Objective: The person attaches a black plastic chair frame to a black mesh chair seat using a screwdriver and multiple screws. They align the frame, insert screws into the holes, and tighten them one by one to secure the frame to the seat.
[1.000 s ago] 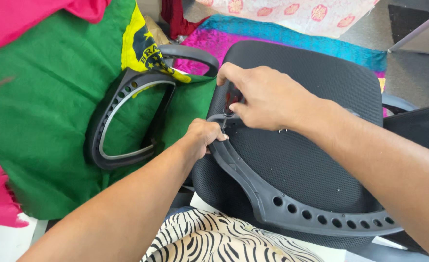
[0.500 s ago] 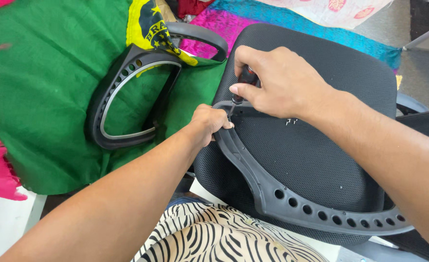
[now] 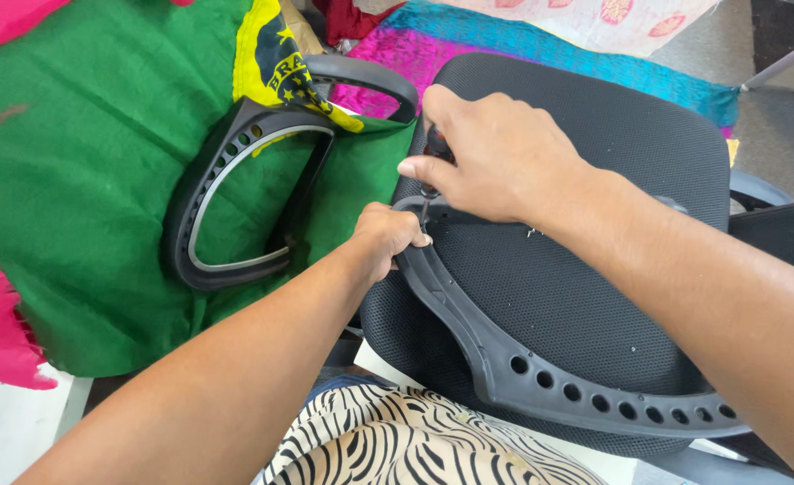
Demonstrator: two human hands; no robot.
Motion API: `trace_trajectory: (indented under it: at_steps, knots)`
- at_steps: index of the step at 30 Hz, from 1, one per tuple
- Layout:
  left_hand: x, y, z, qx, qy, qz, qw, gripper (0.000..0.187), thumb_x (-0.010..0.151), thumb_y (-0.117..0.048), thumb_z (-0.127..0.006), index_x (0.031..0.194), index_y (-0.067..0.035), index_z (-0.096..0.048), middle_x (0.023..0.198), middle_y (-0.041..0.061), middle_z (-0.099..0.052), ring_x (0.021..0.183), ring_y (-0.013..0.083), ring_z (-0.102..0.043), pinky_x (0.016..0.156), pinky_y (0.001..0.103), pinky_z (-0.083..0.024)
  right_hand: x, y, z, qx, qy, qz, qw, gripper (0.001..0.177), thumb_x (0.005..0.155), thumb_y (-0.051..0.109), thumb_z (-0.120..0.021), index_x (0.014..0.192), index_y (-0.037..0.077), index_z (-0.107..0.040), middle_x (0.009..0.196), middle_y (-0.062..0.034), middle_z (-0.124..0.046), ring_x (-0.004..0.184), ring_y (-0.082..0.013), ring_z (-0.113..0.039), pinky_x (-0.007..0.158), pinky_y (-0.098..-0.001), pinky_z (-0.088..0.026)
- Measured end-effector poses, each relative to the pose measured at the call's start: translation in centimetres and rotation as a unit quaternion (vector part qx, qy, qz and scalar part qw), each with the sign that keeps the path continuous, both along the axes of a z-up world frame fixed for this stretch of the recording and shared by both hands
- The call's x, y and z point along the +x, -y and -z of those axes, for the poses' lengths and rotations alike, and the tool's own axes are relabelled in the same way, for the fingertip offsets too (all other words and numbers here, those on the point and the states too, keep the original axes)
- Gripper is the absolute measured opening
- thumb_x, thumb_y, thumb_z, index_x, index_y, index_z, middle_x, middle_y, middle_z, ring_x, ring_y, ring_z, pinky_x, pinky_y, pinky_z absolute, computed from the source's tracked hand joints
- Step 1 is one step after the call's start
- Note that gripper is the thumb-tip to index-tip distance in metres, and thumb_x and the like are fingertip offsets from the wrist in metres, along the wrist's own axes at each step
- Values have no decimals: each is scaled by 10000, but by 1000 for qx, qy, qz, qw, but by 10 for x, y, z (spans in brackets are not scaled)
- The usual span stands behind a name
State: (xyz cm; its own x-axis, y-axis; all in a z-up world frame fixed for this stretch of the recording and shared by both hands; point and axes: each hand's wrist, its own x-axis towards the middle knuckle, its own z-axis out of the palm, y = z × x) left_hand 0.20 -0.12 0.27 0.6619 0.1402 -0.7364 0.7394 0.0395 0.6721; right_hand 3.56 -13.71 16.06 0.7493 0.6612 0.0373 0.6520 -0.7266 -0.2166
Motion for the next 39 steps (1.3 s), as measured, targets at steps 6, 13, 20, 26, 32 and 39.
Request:
trace_trajectory:
  at_steps: [6,13,20,26,32,39]
  knots:
    - [-1,2,-1,0,-4,-41,999,243,746,82,-758,907,-17,-605,861,150,-733,753,294,-763,663,442,-631,-9,-9,-5,11,-10,15,1000,352,865,382,-758,1025,104,-613,842,-161,-726,867,-418,-692,754,-532,-529]
    - [-1,2,-2,27,-9,-11,1000,226,739,56,-775,940,36,-672,876,167,-747,747,296,-763,672,432,-624,-2,-6,-17,-70,-49,4,996,410,773,304,-777,1117,142,-624,893,-148,-726,898,-397,-701,734,-528,-547]
    - [1,1,1,16,-7,1,1000,190,747,62,-757,923,34,-690,872,154,-749,749,285,-762,671,427,-621,1,6,-11,-99,-26,61,993,542,816,546,-771,1055,77,-643,979,-159,-731,929,-411,-693,771,-531,-550]
    - [1,0,1,10,-2,1,1000,135,756,56,-748,885,45,-708,852,157,-751,738,287,-764,661,421,-626,4,16,-4,-47,-30,61,997,487,823,491,-790,957,37,-675,877,-175,-735,864,-388,-721,802,-482,-565]
    - [5,0,5,17,5,13,1000,121,760,41,-747,879,43,-725,848,151,-756,731,279,-766,659,416,-625,0,34,-6,15,-74,3,997,537,847,332,-773,1262,68,-559,816,-167,-720,794,-358,-729,735,-460,-554]
    - [1,2,5,21,4,1,1000,156,745,49,-761,899,45,-733,851,151,-757,726,281,-760,665,418,-612,1,20,2,4,-1,14,1000,432,868,428,-805,943,30,-657,868,-188,-732,819,-390,-715,747,-472,-562]
